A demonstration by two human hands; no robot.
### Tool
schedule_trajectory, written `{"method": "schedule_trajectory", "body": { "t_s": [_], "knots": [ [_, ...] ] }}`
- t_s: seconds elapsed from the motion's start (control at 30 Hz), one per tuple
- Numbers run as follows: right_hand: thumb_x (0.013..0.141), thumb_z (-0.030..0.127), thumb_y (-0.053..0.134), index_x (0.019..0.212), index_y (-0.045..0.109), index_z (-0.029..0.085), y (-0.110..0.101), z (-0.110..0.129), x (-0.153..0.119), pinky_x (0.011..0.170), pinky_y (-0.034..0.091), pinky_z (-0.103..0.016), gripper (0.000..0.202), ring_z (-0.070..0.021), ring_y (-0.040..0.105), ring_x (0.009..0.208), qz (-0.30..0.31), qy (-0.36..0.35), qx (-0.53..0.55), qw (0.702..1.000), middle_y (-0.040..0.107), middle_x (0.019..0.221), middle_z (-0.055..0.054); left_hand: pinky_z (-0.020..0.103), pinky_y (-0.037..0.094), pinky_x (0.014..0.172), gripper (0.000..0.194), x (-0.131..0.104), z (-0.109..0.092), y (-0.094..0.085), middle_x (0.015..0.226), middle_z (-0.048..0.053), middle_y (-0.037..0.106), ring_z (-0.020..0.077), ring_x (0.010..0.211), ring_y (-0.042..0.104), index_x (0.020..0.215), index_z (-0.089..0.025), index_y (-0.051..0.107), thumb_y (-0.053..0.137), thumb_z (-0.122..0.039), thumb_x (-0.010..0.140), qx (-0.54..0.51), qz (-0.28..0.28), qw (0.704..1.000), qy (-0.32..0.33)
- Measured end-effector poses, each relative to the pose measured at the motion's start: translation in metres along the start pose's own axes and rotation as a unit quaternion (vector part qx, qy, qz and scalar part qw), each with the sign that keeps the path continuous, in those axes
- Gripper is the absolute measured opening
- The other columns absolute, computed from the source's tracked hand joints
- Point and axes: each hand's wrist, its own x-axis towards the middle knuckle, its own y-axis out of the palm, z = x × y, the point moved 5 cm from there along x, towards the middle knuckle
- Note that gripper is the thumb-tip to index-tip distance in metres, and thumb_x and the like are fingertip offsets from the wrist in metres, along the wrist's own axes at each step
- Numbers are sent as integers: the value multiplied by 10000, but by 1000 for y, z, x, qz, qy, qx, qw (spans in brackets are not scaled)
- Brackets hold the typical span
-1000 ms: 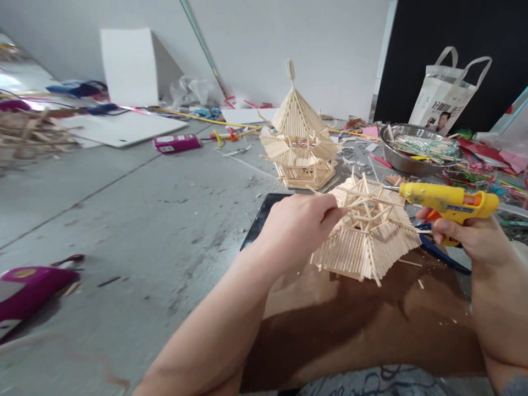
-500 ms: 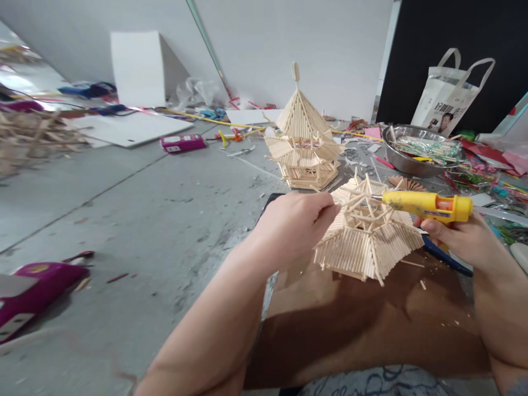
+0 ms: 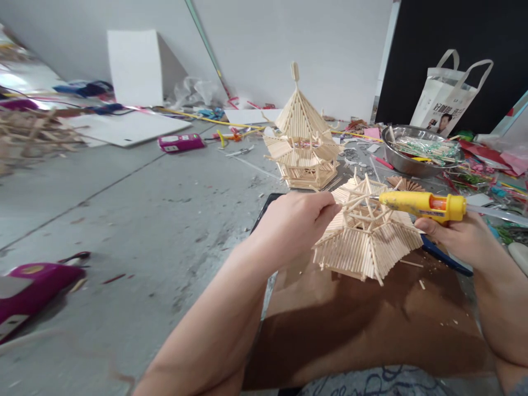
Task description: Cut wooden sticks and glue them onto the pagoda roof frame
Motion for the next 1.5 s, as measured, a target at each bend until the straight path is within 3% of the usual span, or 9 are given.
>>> {"method": "schedule_trajectory", "body": {
  "t_s": [0.63, 0.93, 1.17, 1.33, 1.5],
  "knots": [
    [715, 387, 634, 786, 669, 256, 3, -2, 1, 543, 487, -292, 153, -201, 623, 670, -3, 6, -20, 1000, 675, 709, 9, 218, 275, 493, 315, 0, 1, -1, 573, 21, 592, 96, 485, 444, 672, -170, 596, 355, -311, 819, 1, 2, 1000, -5],
    [736, 399, 608, 851, 673, 282, -3, -3, -3, 494, 493, -295, 176, -222, 634, 700, -28, 5, -14, 1000, 658, 674, 5, 227, 272, 498, 312, 0, 2, -3, 561, 17, 572, 94, 481, 412, 663, -165, 587, 348, -299, 813, -15, 1, 1000, -12],
    [754, 431, 574, 776, 672, 263, 8, 19, 0, 662, 527, -334, 197, -199, 633, 695, 44, -25, 32, 998, 674, 730, 8, 229, 281, 502, 319, -1, 4, -7, 555, 19, 562, 104, 488, 422, 685, -168, 594, 336, -309, 810, -15, 1, 999, -32],
    [758, 423, 572, 783, 680, 261, 18, 34, 3, 622, 527, -297, 196, -182, 619, 649, 91, -46, 54, 993, 672, 691, 20, 214, 285, 489, 326, -1, 3, -8, 555, 17, 569, 94, 478, 420, 687, -165, 591, 328, -308, 818, -2, -7, 1000, -25],
    [757, 413, 577, 839, 679, 271, 23, 37, 7, 630, 521, -304, 193, -183, 617, 669, 101, -53, 46, 992, 674, 711, 28, 210, 287, 484, 322, -2, 3, -9, 555, 16, 574, 94, 476, 426, 689, -169, 594, 333, -304, 820, 5, -9, 1000, -27]
  ]
}}
